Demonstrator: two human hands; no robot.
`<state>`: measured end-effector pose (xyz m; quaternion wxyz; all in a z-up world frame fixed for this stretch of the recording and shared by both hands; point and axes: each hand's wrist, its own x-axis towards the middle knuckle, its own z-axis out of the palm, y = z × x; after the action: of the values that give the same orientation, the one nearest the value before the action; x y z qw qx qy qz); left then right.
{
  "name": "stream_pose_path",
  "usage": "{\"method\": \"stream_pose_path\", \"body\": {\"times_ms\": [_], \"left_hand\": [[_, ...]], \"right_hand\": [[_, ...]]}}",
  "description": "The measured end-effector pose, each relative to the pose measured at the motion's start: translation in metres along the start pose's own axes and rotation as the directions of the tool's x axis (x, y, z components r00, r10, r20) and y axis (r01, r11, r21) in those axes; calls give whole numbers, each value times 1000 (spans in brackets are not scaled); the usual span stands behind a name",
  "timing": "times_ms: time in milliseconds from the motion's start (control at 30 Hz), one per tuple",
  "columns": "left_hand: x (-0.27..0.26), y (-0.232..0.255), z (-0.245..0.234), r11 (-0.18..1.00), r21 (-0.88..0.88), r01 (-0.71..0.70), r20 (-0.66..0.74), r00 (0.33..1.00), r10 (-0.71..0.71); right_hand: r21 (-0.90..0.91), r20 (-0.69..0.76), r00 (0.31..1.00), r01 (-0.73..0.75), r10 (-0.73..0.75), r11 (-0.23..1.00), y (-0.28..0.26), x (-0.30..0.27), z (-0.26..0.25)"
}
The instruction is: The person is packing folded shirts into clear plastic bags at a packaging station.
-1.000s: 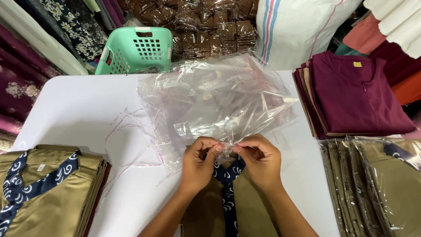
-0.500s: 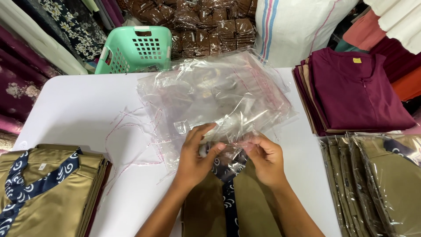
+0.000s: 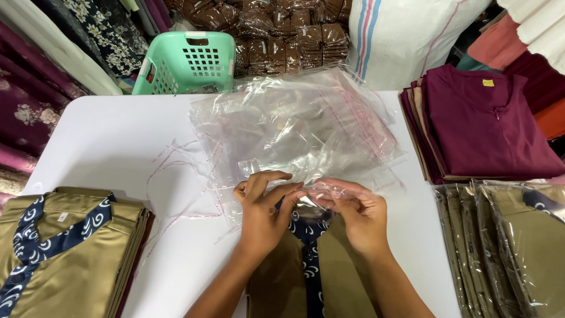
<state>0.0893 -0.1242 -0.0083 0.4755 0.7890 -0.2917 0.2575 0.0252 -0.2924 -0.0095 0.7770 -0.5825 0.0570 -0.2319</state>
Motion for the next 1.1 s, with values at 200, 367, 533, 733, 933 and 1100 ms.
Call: {"method": "stream_pose_path", "body": {"times_ms": [200, 367, 533, 733, 933, 1100], "left_hand": [[-3, -5, 3, 997, -82, -10, 37, 999, 13], [10, -15, -9, 944, -325, 59, -28, 997, -72], [4, 6, 5, 842, -530, 98, 137, 990, -29], [0, -22, 4, 822, -536, 192, 118, 981, -152], [8, -42, -14, 709, -565, 421, -48, 841, -539], [15, 0, -18, 718, -590, 368, 5, 891, -453]], "right_hand": [[24, -103, 994, -25, 27, 999, 28, 6, -27], [-68, -104, 993, 54, -61, 996, 34, 16, -50], [-177, -121, 990, 56, -78, 983, 29, 5, -36], [-225, 7, 996, 90, -91, 970, 27, 9, -38], [-289, -85, 986, 116, -146, 950, 5, 11, -29], [-517, -112, 913, 285, -393, 807, 11, 5, -21]]}}
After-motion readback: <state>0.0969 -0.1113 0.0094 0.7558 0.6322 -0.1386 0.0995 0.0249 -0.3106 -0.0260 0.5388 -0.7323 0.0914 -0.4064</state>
